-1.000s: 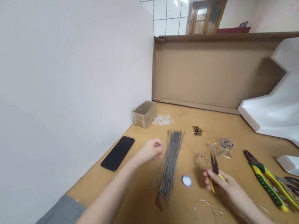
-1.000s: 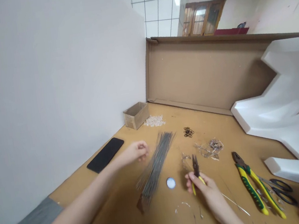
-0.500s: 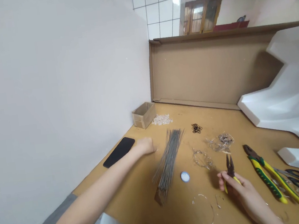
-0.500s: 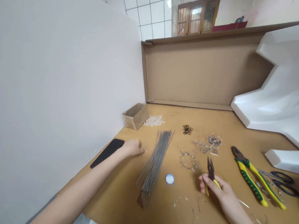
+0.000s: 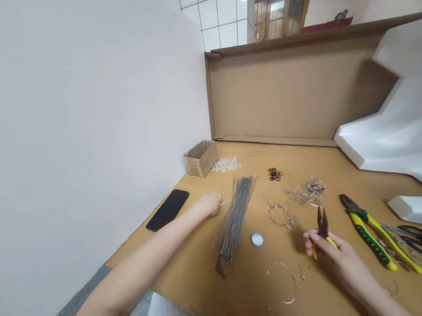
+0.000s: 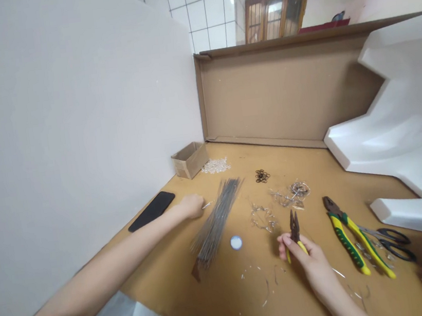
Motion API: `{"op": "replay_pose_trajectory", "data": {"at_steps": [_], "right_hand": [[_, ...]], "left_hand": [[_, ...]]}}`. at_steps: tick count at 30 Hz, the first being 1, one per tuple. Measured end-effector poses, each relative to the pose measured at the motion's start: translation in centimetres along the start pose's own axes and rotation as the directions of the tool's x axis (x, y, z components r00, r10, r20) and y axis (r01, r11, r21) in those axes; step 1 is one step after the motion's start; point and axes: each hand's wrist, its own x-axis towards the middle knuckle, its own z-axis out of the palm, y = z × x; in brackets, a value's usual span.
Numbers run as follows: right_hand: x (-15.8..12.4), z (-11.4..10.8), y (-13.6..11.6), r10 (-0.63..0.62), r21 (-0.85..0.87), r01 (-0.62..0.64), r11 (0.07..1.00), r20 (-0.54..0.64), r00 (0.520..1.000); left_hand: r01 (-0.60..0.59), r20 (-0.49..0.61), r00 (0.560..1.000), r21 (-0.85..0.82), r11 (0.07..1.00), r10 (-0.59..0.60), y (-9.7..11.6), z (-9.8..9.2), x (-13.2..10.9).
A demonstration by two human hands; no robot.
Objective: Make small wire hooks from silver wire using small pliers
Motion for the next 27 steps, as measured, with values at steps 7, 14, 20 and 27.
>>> {"op": "replay_pose_trajectory", "data": {"at_steps": [7,14,20,27], "right_hand": [[0.3,-0.8,0.6,-0.022,0.062,0.02,0.998,0.032,0.999],[0.5,-0.8,0.9,-0.007,0.061,0.006,0.998,0.018,1.0],[0.5,-0.7,0.9,0.007,0.06,-0.007,0.998,0.009,1.0],[0.7,-0.7,1.4,0.047,0.056,-0.047,0.997,0.005,0.999]], "left_hand": [[-0.218,-0.293,0.951,-0.414,0.884,0.097,-3.0,-2.4,0.9],[-0.39,-0.459,0.887,-0.704,0.593,0.039,-4.2,0.6,1.3],[-0.375,-0.433,0.901,-0.774,0.509,0.006,-4.5,4.1,1.5],[-0.333,-0.401,0.916,-0.799,0.501,-0.03,-4.4,4.1,1.5]]}}
